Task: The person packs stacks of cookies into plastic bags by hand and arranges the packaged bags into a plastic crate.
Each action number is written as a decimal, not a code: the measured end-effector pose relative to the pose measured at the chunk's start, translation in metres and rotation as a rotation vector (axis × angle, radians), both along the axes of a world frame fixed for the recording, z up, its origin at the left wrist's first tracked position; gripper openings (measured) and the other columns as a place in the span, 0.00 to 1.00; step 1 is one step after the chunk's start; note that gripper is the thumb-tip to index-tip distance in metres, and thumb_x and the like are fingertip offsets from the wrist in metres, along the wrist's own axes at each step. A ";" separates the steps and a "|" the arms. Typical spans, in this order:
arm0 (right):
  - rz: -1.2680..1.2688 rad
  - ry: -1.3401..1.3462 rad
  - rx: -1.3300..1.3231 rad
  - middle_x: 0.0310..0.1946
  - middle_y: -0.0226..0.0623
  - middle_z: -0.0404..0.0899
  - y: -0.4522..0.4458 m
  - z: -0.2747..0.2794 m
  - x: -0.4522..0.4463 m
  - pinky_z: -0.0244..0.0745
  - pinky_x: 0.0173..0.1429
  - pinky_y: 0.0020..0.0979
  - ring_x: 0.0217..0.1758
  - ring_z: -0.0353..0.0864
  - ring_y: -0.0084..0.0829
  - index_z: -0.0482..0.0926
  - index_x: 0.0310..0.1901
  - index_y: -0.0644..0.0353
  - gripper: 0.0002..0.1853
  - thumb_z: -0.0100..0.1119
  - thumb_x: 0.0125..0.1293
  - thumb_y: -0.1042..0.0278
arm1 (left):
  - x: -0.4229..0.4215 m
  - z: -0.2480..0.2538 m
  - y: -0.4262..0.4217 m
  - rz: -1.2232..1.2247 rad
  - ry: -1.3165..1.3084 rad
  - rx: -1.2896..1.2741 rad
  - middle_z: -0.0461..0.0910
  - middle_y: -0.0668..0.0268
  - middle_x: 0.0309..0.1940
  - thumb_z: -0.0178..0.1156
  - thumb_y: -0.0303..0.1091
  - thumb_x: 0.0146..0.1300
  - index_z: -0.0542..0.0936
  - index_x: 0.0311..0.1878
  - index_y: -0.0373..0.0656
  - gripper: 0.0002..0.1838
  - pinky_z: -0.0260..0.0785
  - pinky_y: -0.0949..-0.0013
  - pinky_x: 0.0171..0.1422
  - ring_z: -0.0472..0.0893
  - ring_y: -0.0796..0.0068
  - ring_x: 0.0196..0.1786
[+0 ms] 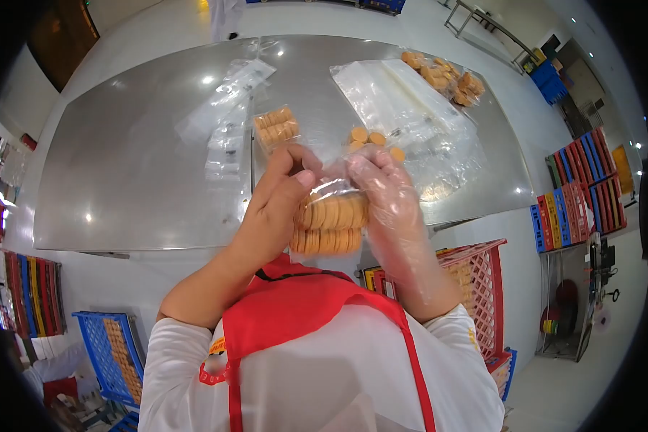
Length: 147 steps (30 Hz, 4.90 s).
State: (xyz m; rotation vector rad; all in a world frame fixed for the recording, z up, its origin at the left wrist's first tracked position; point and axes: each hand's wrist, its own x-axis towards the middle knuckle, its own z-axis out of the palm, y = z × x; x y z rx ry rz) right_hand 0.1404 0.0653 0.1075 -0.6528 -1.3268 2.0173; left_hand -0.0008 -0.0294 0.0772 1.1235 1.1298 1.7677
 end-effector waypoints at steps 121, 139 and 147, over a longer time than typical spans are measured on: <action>-0.149 0.337 -0.587 0.62 0.44 0.67 -0.005 -0.103 0.089 0.78 0.56 0.69 0.66 0.72 0.53 0.61 0.70 0.49 0.33 0.61 0.64 0.65 | -0.034 0.071 -0.051 -0.508 0.154 0.445 0.79 0.47 0.44 0.64 0.37 0.65 0.80 0.48 0.32 0.17 0.77 0.67 0.31 0.81 0.65 0.30; -0.185 0.266 -0.588 0.63 0.46 0.68 -0.004 -0.102 0.064 0.80 0.51 0.71 0.63 0.74 0.57 0.61 0.70 0.52 0.33 0.60 0.63 0.66 | -0.012 0.155 -0.093 -0.654 0.065 0.813 0.81 0.67 0.26 0.66 0.28 0.59 0.84 0.27 0.43 0.05 0.66 0.81 0.24 0.75 0.79 0.22; -0.152 0.253 -0.569 0.63 0.45 0.69 -0.005 -0.099 0.055 0.81 0.51 0.67 0.63 0.74 0.54 0.61 0.69 0.51 0.34 0.60 0.61 0.67 | -0.044 0.157 -0.108 -1.204 0.171 0.870 0.81 0.60 0.35 0.68 0.30 0.59 0.83 0.37 0.38 0.07 0.74 0.66 0.38 0.81 0.64 0.35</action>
